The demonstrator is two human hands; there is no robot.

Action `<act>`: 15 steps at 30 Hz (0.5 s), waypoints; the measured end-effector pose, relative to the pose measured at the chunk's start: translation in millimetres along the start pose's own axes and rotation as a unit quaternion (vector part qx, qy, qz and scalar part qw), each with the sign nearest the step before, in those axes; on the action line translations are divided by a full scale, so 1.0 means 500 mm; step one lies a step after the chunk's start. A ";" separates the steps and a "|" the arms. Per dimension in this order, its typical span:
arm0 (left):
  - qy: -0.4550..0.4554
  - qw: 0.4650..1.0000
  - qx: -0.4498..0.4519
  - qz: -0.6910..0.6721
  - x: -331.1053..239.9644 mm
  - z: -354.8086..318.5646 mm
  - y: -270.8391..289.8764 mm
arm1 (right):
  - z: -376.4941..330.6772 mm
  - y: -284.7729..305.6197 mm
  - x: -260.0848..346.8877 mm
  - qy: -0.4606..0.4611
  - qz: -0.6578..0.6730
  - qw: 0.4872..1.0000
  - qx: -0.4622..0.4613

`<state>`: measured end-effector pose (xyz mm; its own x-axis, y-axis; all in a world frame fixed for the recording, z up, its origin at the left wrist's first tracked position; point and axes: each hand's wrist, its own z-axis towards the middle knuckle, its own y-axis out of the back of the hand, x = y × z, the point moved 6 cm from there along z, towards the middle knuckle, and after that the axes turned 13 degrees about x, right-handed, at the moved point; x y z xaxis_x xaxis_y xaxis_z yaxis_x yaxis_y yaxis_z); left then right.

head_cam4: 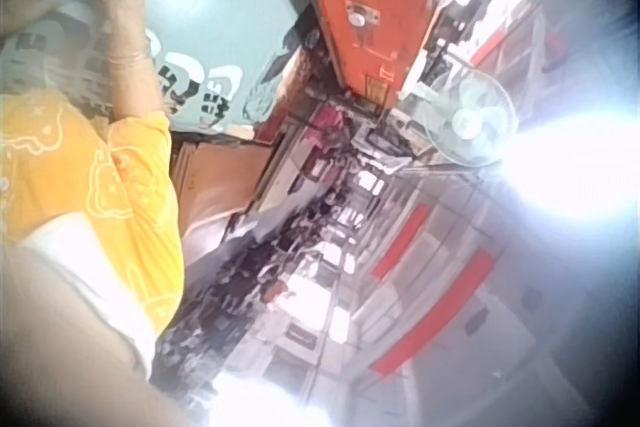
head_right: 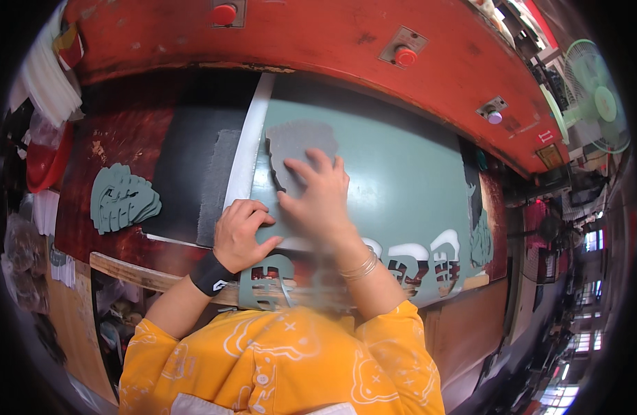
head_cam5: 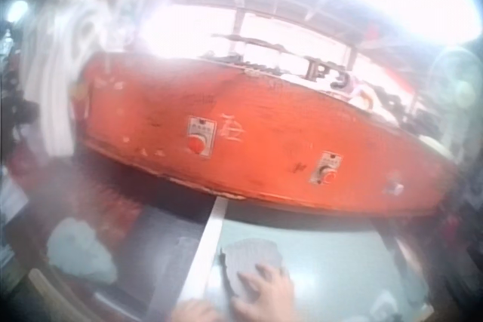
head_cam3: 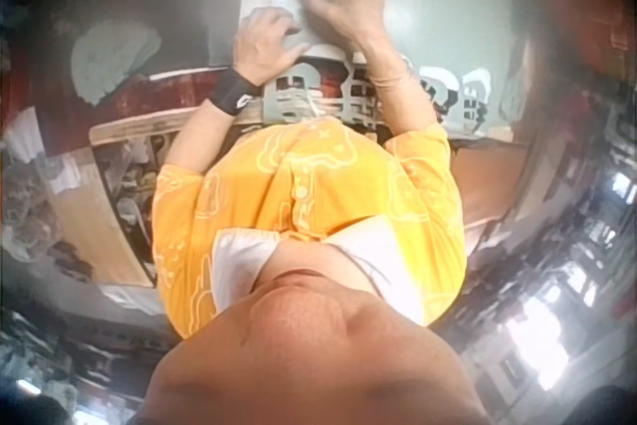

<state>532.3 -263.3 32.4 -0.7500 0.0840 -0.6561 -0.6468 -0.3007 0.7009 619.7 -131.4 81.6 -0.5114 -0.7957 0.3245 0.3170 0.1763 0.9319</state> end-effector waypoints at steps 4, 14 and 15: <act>0.005 1.000 -0.005 -0.009 0.009 0.003 -0.003 | 0.020 -0.029 0.025 -0.013 -0.007 1.000 0.001; 0.009 1.000 -0.013 -0.017 0.014 0.016 0.006 | 0.027 -0.054 0.024 -0.060 -0.026 0.998 0.013; 0.011 1.000 -0.011 -0.018 0.019 0.024 0.010 | 0.031 -0.054 0.014 -0.046 -0.009 0.998 0.033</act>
<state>520.2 -252.5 33.3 -0.7233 0.0734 -0.6866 -0.6692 -0.3195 0.6709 595.3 -132.9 61.0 -0.5890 -0.7429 0.3181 0.2551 0.2026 0.9455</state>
